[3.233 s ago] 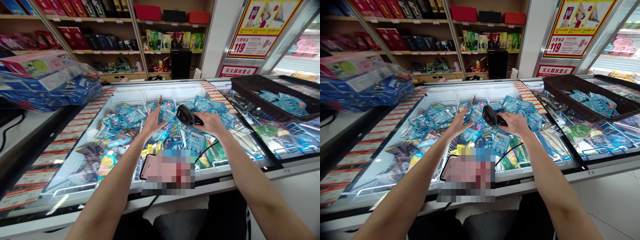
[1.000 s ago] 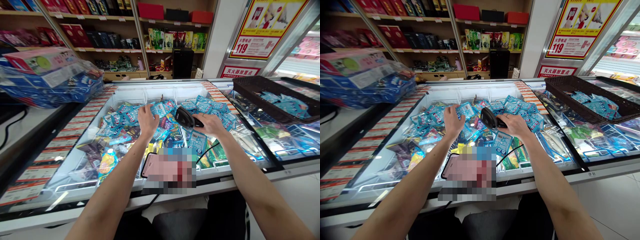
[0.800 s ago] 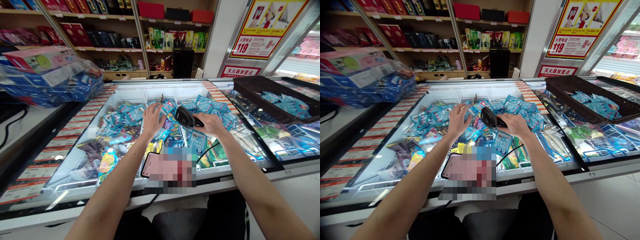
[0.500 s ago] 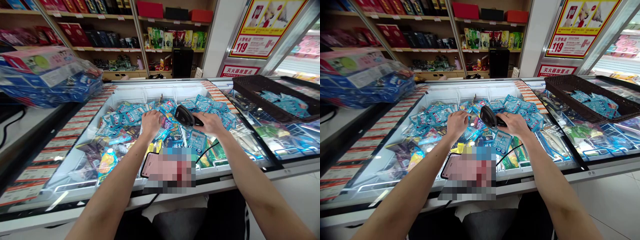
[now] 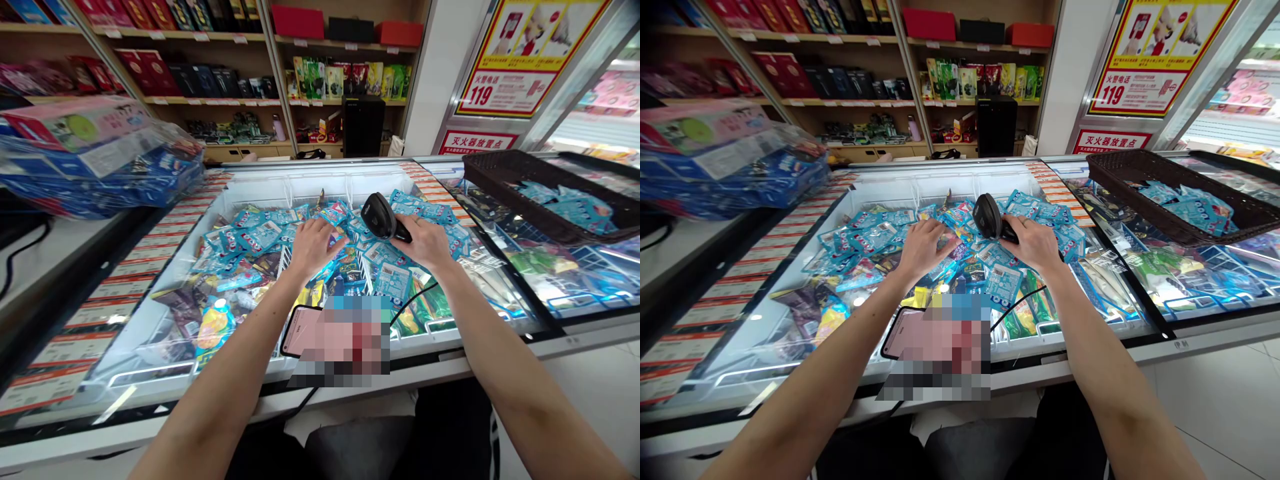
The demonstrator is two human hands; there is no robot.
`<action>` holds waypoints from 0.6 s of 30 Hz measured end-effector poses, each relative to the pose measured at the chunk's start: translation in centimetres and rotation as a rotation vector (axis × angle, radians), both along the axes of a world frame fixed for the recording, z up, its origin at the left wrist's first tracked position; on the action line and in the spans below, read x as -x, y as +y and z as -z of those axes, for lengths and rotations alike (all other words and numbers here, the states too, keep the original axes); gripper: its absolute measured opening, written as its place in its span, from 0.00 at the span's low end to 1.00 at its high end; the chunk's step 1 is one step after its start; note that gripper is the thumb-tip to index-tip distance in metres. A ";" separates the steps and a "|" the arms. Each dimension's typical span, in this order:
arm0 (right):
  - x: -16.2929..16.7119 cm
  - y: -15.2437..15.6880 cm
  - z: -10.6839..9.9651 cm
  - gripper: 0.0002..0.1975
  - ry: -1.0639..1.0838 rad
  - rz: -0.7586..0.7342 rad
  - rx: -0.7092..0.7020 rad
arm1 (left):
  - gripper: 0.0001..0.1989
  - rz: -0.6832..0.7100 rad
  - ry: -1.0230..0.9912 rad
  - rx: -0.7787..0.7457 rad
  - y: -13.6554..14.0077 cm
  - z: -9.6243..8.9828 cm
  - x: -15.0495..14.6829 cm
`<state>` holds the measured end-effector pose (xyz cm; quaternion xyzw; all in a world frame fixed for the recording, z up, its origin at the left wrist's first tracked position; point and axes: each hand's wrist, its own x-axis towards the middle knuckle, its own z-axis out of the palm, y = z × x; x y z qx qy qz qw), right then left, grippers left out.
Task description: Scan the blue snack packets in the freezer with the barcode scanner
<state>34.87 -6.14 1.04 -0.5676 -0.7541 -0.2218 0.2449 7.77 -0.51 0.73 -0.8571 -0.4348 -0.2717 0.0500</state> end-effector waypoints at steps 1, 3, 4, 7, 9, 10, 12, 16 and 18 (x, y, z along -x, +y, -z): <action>0.0 0.0 0.0 0.23 0.003 0.000 0.000 | 0.22 0.051 0.001 0.054 -0.1 -0.3 -0.3; 0.0 0.0 0.0 0.24 0.006 -0.003 0.004 | 0.25 0.126 0.010 0.168 -0.3 -0.7 -1.0; 0.0 0.0 0.1 0.24 0.005 -0.002 0.008 | 0.27 0.161 0.025 0.224 -0.5 -0.8 -1.3; 0.0 0.0 0.1 0.24 0.009 0.010 0.010 | 0.29 0.257 0.112 0.377 -1.2 -1.0 -2.4; 0.1 0.0 0.1 0.24 0.015 0.013 0.013 | 0.29 0.280 0.176 0.417 -1.9 -1.0 -3.2; 0.1 0.0 0.1 0.24 0.017 0.014 0.017 | 0.30 0.260 0.198 0.404 -2.2 -1.0 -3.5; 0.1 0.0 0.1 0.24 0.014 0.017 0.027 | 0.31 0.227 0.228 0.387 -2.9 -1.0 -4.1; 0.1 0.0 0.1 0.25 0.003 0.022 0.031 | 0.34 0.201 0.259 0.357 -3.6 -0.8 -4.7; 0.1 0.0 0.2 0.24 -0.001 0.020 0.025 | 0.34 0.200 0.261 0.362 -3.5 -0.8 -4.7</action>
